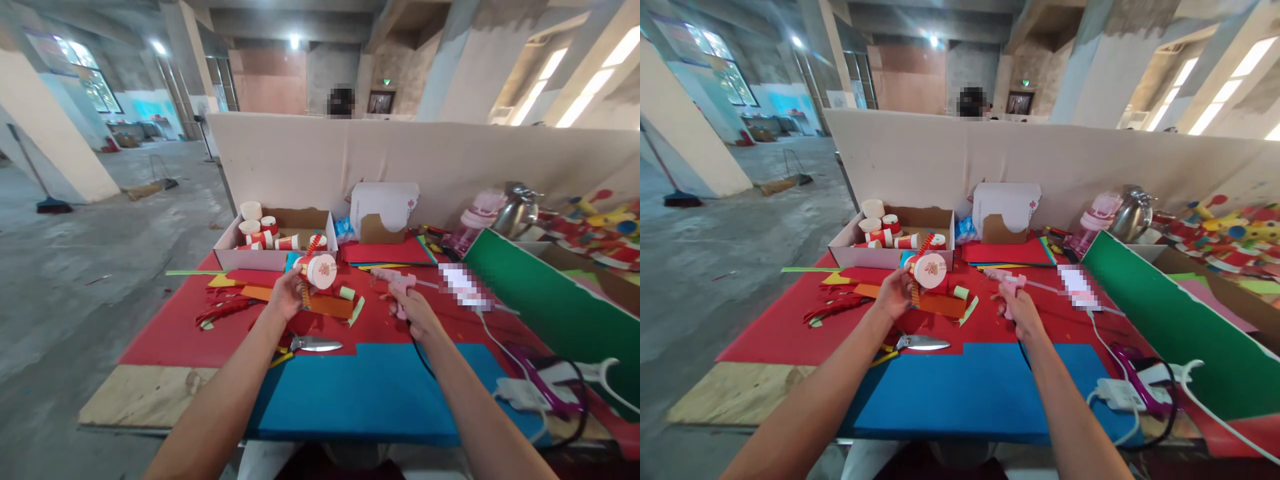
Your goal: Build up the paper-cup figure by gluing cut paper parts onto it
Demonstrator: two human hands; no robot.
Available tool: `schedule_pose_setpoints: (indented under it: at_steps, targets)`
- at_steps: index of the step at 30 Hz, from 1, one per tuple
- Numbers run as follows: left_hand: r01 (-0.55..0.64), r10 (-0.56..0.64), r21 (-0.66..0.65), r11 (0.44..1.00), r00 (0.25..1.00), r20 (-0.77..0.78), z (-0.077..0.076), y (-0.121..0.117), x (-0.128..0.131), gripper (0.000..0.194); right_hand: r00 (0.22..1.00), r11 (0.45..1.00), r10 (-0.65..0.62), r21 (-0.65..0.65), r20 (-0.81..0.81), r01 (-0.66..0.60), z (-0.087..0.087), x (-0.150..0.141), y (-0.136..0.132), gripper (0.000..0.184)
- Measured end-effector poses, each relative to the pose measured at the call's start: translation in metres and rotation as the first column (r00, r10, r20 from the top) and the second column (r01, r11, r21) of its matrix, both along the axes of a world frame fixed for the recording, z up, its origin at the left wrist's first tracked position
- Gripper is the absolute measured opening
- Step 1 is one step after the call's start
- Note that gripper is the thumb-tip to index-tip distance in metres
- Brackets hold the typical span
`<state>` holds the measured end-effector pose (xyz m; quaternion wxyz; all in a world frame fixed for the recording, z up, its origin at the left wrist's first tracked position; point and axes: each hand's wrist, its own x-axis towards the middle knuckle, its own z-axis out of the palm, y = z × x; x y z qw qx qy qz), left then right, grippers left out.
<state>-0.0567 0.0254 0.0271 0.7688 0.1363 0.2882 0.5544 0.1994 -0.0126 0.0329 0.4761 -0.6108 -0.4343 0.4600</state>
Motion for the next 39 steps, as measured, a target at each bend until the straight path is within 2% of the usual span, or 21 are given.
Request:
schedule_pose_setpoints:
  at_steps: [2,4,6,8,10,14,20,27,31,34,35,37,39]
  targets:
    - [-0.035,0.035,-0.011,0.999,0.999,-0.014,0.002,-0.001,0.001,0.008,0.998,0.994,-0.054,-0.094,0.034,0.057,-0.009,0.004,0.01,0.031]
    - [-0.055,0.055,-0.008,0.998,0.998,-0.013,0.004,-0.002,0.001,0.008,0.965,0.984,-0.052,-0.149,0.258,0.092,-0.014,0.006,0.017,0.03]
    - [-0.051,0.051,0.011,0.999,0.999,0.0,0.005,-0.003,0.001,0.009,0.831,0.981,0.007,-0.166,0.556,0.102,-0.015,0.006,0.021,0.035]
    - [-0.036,0.036,0.031,0.999,0.999,0.008,0.005,-0.004,0.0,0.012,0.662,0.979,0.085,-0.188,0.745,0.085,-0.013,0.005,0.021,0.041]
    - [-0.026,0.025,0.036,0.999,1.0,0.009,0.004,-0.004,-0.001,0.014,0.579,0.971,0.153,-0.231,0.801,0.063,-0.012,0.002,0.019,0.047]
    - [-0.019,0.019,0.027,0.999,1.0,0.014,0.004,-0.004,-0.001,0.016,0.546,0.962,0.21,-0.27,0.811,0.031,-0.013,-0.002,0.017,0.054]
    - [-0.023,0.022,0.028,0.999,0.999,0.032,0.003,-0.003,-0.002,0.016,0.451,0.968,0.218,-0.252,0.866,0.016,-0.016,0.001,0.02,0.052]
    - [-0.014,0.014,0.053,0.998,1.0,0.011,0.002,-0.004,-0.002,0.015,0.419,0.967,0.187,-0.241,0.889,0.079,-0.01,0.0,0.013,0.05]
    - [-0.006,0.006,0.057,0.998,1.0,0.007,0.001,-0.003,-0.002,0.013,0.405,0.959,0.198,-0.263,0.892,0.109,0.001,0.002,0.01,0.056]
    - [-0.004,0.003,0.047,0.999,1.0,0.013,0.0,-0.002,-0.002,0.013,0.389,0.974,0.117,-0.181,0.914,0.133,0.01,-0.002,0.011,0.053]
    - [-0.005,0.004,0.043,0.999,1.0,0.015,0.0,-0.001,-0.002,0.013,0.41,0.989,0.076,-0.12,0.909,0.083,0.011,-0.006,0.011,0.048]
    - [-0.008,0.007,0.032,0.999,1.0,0.016,0.0,-0.001,-0.002,0.015,0.5,0.995,0.044,0.008,0.865,-0.102,0.008,-0.019,0.013,0.036]
    - [-0.019,0.019,0.018,1.0,1.0,0.011,0.002,-0.002,-0.001,0.017,0.556,0.948,0.08,0.108,0.827,-0.299,0.001,-0.035,0.016,0.025]
